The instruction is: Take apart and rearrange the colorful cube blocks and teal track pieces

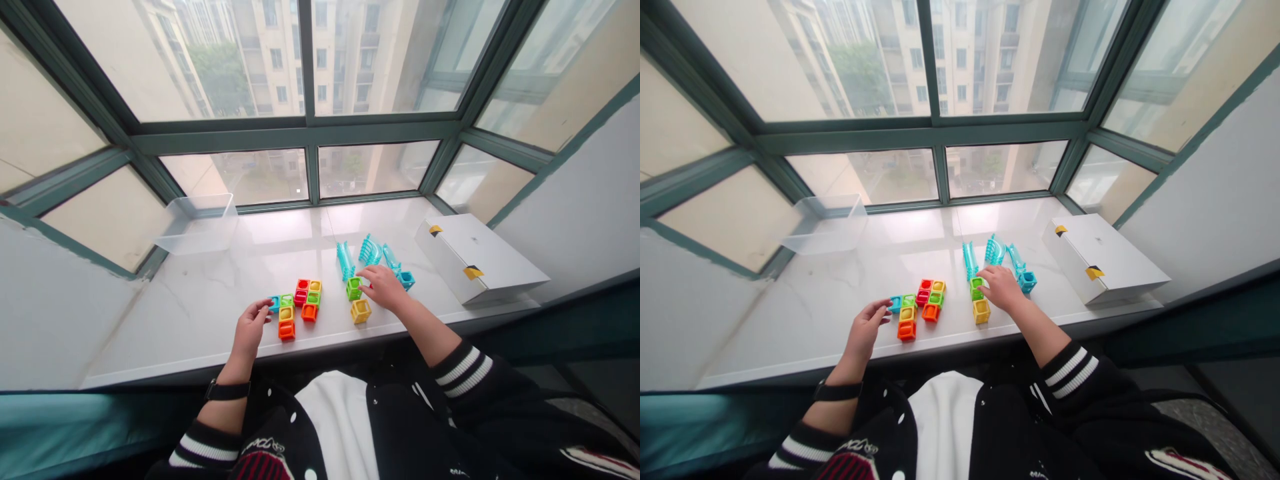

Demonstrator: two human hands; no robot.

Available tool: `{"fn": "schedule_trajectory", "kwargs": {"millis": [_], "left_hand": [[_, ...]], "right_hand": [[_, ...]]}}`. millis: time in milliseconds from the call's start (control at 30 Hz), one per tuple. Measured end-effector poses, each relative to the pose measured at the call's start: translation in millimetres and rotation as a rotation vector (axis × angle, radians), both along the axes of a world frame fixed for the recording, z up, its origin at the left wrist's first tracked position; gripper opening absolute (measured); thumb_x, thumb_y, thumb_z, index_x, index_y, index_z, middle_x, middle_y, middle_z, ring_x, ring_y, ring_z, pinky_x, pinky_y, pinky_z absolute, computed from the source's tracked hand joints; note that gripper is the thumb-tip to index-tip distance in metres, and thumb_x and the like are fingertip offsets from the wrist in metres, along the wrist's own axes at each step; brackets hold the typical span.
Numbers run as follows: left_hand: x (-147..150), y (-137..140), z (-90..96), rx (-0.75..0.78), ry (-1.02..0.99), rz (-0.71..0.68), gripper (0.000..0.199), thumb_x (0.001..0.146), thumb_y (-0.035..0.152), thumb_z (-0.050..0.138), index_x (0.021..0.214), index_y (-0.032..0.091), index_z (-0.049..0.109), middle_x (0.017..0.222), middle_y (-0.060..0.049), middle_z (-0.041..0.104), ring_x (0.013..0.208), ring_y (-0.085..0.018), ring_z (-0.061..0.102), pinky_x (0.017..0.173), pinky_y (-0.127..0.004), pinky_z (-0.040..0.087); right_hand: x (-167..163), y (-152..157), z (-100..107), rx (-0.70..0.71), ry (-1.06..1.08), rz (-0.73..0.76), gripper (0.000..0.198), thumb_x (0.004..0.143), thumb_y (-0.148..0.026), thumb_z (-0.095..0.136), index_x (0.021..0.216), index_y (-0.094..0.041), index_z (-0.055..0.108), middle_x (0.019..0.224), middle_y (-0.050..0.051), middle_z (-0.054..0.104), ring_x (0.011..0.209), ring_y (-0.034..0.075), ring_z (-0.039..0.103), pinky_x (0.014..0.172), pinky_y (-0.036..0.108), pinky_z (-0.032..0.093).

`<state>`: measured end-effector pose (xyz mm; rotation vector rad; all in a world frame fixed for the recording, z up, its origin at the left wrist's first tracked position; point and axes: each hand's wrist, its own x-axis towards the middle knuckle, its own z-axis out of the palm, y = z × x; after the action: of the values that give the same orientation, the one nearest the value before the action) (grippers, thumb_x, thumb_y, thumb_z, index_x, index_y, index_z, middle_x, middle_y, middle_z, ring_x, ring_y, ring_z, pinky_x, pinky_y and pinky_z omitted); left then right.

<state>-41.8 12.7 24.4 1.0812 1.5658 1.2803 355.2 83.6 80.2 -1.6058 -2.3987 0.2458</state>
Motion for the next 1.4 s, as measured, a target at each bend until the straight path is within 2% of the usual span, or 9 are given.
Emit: {"fn": "schedule_trajectory", "kwargs": {"millis": [100,233,400,633,867,1000,1133,1267,1400], "left_hand": [[2,-2,-2.9,-0.001,-0.019,0.002,0.051,0.081,0.060,0.074,0.111,0.018,0.078,0.114,-0.013,0.078,0.090,-0.023,0.071,0.076,-0.036,0.061],[7,-3,-4.8,-0.019,-0.047,-0.003,0.053,0.079,0.060,0.076,0.111,0.018,0.077,0.114,-0.013,0.078,0.089,-0.023,0.072,0.077,-0.037,0.061],[11,-4,-3.9,-0.026,-0.041,-0.021,0.053,0.080,0.060,0.074,0.112,0.017,0.077,0.115,-0.013,0.077,0.089,-0.022,0.071,0.078,-0.037,0.061],[10,-4,-7.9,-0.026,-0.018,-0.030,0.054,0.081,0.060,0.073,0.114,0.017,0.077,0.114,-0.013,0.077,0.091,-0.024,0.072,0.079,-0.038,0.061],[14,-6,-14.5,0.044,0.331,-0.181,0.037,0.089,0.049,0.067,0.116,0.025,0.077,0.123,-0.009,0.076,0.112,-0.029,0.070,0.100,-0.046,0.057],[22,-7,-19.9,0.157,0.583,-0.279,0.031,0.091,0.039,0.065,0.117,0.028,0.076,0.128,-0.009,0.073,0.124,-0.032,0.065,0.111,-0.051,0.050],[37,0,-27.4,0.299,0.731,-0.344,0.034,0.097,0.030,0.057,0.127,0.027,0.073,0.145,-0.010,0.065,0.138,-0.032,0.056,0.121,-0.054,0.041],[51,14,-38.2,0.332,0.859,-0.403,0.042,0.098,0.020,0.050,0.134,0.029,0.070,0.154,-0.008,0.059,0.147,-0.034,0.046,0.126,-0.060,0.031],[57,20,-48.2,0.307,0.918,-0.457,0.044,0.098,0.019,0.051,0.136,0.030,0.070,0.155,-0.007,0.060,0.148,-0.035,0.045,0.126,-0.060,0.028]], "right_hand": [[0,-22,1,-0.044,0.084,0.092,0.027,0.098,-0.032,0.069,0.122,-0.023,0.075,0.124,0.010,0.073,0.115,0.027,0.067,0.101,0.038,0.050],[-2,-39,-10,-0.140,0.023,0.166,0.041,0.088,-0.031,0.082,0.127,-0.023,0.074,0.127,0.010,0.074,0.116,0.030,0.067,0.103,0.041,0.051],[-2,-39,-22,-0.160,-0.023,0.156,0.038,0.089,-0.025,0.079,0.126,-0.023,0.076,0.125,0.011,0.075,0.114,0.030,0.067,0.103,0.040,0.051],[-2,-41,-19,-0.155,-0.037,0.143,0.038,0.089,-0.026,0.079,0.127,-0.022,0.076,0.125,0.010,0.074,0.113,0.029,0.067,0.104,0.042,0.051],[-11,-48,-14,-0.072,0.111,0.141,0.032,0.095,-0.032,0.072,0.126,-0.024,0.075,0.126,0.011,0.073,0.115,0.028,0.067,0.105,0.044,0.051],[-33,-56,-4,-0.026,0.174,0.179,0.026,0.100,-0.031,0.067,0.123,-0.023,0.075,0.122,0.011,0.073,0.114,0.027,0.066,0.104,0.042,0.050],[-73,-60,0,-0.074,0.094,0.279,0.027,0.102,-0.033,0.064,0.126,-0.024,0.073,0.118,0.010,0.074,0.111,0.026,0.067,0.102,0.040,0.050],[-119,-58,-12,-0.174,-0.099,0.341,0.037,0.096,-0.034,0.072,0.130,-0.022,0.069,0.118,0.012,0.074,0.111,0.030,0.069,0.099,0.041,0.052],[-146,-58,-30,-0.245,-0.185,0.319,0.036,0.094,-0.033,0.072,0.127,-0.020,0.066,0.127,0.015,0.072,0.114,0.031,0.071,0.096,0.040,0.054]]}}
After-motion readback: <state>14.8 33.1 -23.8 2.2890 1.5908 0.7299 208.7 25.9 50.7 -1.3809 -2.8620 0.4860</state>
